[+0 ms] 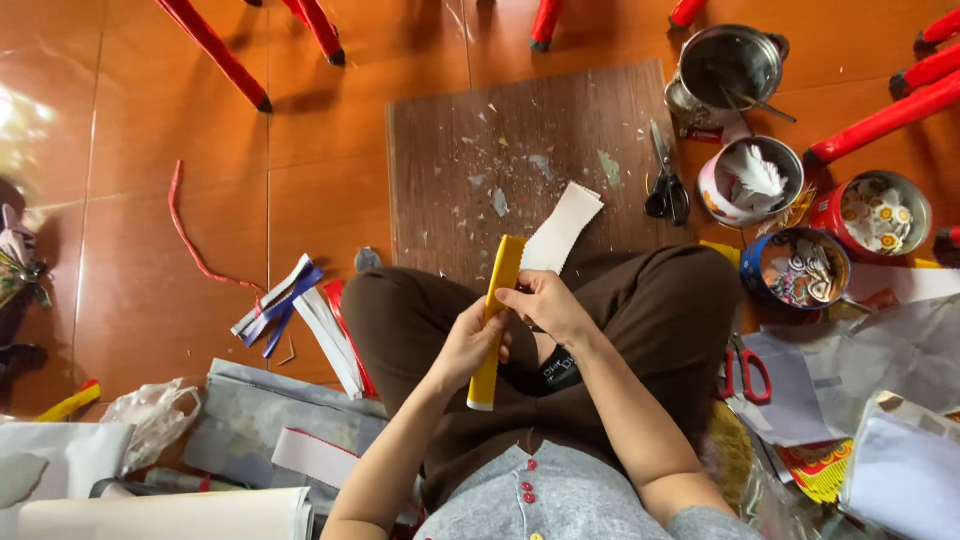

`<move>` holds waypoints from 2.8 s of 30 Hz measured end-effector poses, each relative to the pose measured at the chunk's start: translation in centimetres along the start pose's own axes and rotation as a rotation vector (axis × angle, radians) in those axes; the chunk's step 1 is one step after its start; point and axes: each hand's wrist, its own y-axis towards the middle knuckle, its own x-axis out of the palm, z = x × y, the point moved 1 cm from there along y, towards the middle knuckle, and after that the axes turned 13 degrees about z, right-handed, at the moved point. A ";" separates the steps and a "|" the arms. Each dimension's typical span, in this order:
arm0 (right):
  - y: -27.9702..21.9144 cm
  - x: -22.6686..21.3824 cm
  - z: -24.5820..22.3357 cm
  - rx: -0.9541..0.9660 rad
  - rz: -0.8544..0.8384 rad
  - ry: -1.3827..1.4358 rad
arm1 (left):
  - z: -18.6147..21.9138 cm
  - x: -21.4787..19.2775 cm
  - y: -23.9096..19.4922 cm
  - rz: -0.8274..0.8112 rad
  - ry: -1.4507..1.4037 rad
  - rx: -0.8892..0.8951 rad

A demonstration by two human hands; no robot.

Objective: Cutting strips of yellow paper with scissors and folding them for a craft project

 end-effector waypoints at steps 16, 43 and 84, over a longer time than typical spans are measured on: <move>1.3 0.1 3.9 0.003 0.223 0.103 | 3.0 1.1 -1.2 -0.018 0.097 0.001; -0.8 1.8 -1.1 -0.159 0.446 0.160 | 2.1 1.5 -1.4 -0.070 0.161 -0.020; 3.4 -3.7 3.4 -0.127 0.360 -0.156 | 2.9 1.3 -0.2 -0.121 0.026 -0.295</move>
